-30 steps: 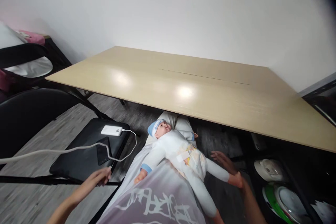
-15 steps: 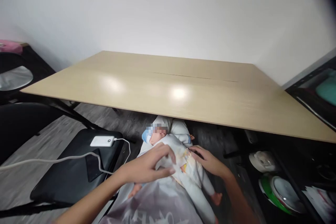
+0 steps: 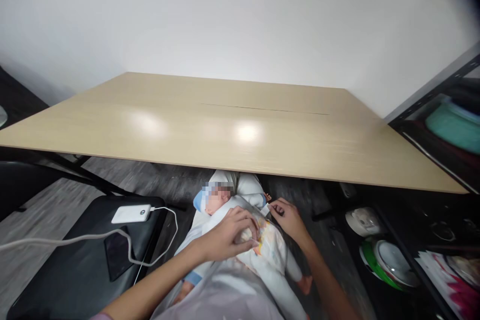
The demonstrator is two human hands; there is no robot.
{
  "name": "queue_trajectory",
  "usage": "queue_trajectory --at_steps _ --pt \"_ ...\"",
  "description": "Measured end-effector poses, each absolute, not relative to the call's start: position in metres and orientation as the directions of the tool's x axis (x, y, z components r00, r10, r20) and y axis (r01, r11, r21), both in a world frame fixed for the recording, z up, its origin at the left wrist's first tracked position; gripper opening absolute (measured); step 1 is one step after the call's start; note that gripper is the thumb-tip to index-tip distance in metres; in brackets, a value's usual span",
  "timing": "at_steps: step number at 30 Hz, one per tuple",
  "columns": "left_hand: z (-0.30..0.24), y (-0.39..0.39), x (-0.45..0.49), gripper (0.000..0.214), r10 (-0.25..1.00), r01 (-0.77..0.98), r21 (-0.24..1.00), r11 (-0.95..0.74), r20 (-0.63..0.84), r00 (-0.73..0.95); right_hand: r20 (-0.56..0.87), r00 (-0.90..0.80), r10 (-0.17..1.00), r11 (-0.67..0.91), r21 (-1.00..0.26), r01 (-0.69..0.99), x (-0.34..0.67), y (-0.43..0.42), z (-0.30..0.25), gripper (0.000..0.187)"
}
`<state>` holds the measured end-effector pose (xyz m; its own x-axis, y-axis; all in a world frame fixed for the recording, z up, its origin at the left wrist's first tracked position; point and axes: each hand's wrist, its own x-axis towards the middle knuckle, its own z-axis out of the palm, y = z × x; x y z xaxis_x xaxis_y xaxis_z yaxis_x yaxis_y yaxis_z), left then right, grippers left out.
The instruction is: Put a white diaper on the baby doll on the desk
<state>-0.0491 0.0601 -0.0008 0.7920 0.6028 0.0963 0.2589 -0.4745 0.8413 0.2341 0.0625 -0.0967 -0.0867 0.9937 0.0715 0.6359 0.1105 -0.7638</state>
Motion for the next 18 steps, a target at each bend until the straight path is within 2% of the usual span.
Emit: queue_trajectory --at_steps 3,5,7,9,11,13,14,15,16,18 --pt "0.009 0.054 -0.067 0.021 0.501 0.178 0.896 -0.407 0.056 0.863 0.097 -0.141 0.985 0.162 -0.793 0.587 0.222 0.064 -0.086 0.032" --pt "0.012 0.050 -0.079 0.030 0.399 0.166 0.942 -0.291 -0.038 0.916 0.085 -0.308 0.948 0.237 -0.832 0.501 0.206 0.058 -0.070 0.037" --pt "0.014 0.049 -0.083 0.043 0.335 0.179 0.962 -0.206 -0.103 0.936 0.061 -0.438 0.897 0.281 -0.843 0.458 0.193 0.048 -0.052 0.034" --pt "0.013 0.055 -0.073 0.045 0.421 0.200 0.941 -0.274 -0.069 0.904 0.025 -0.449 0.893 0.275 -0.820 0.501 0.192 0.037 -0.036 0.024" --pt "0.008 0.067 -0.043 0.034 0.565 0.258 0.859 -0.443 0.044 0.824 -0.061 -0.388 0.920 0.186 -0.802 0.568 0.207 0.023 -0.026 0.038" --pt "-0.005 0.081 0.005 0.032 0.579 0.366 0.736 -0.569 0.042 0.814 -0.231 -0.339 0.912 0.009 -0.815 0.580 0.229 0.007 -0.024 0.052" --pt "-0.014 0.088 0.033 0.039 0.513 0.437 0.620 -0.652 -0.064 0.856 -0.338 -0.337 0.879 -0.097 -0.818 0.567 0.241 -0.003 -0.027 0.056" --pt "-0.025 0.093 0.063 0.038 0.368 0.456 0.489 -0.744 -0.270 0.890 -0.432 -0.346 0.833 -0.182 -0.805 0.565 0.250 -0.013 -0.034 0.055" --pt "-0.036 0.096 0.090 0.034 0.193 0.429 0.382 -0.819 -0.521 0.831 -0.497 -0.329 0.803 -0.249 -0.781 0.572 0.257 -0.024 -0.043 0.051" --pt "-0.057 0.097 0.132 0.034 0.037 0.375 0.390 -0.841 -0.650 0.759 -0.516 -0.272 0.812 -0.253 -0.732 0.633 0.264 -0.044 -0.069 0.039"
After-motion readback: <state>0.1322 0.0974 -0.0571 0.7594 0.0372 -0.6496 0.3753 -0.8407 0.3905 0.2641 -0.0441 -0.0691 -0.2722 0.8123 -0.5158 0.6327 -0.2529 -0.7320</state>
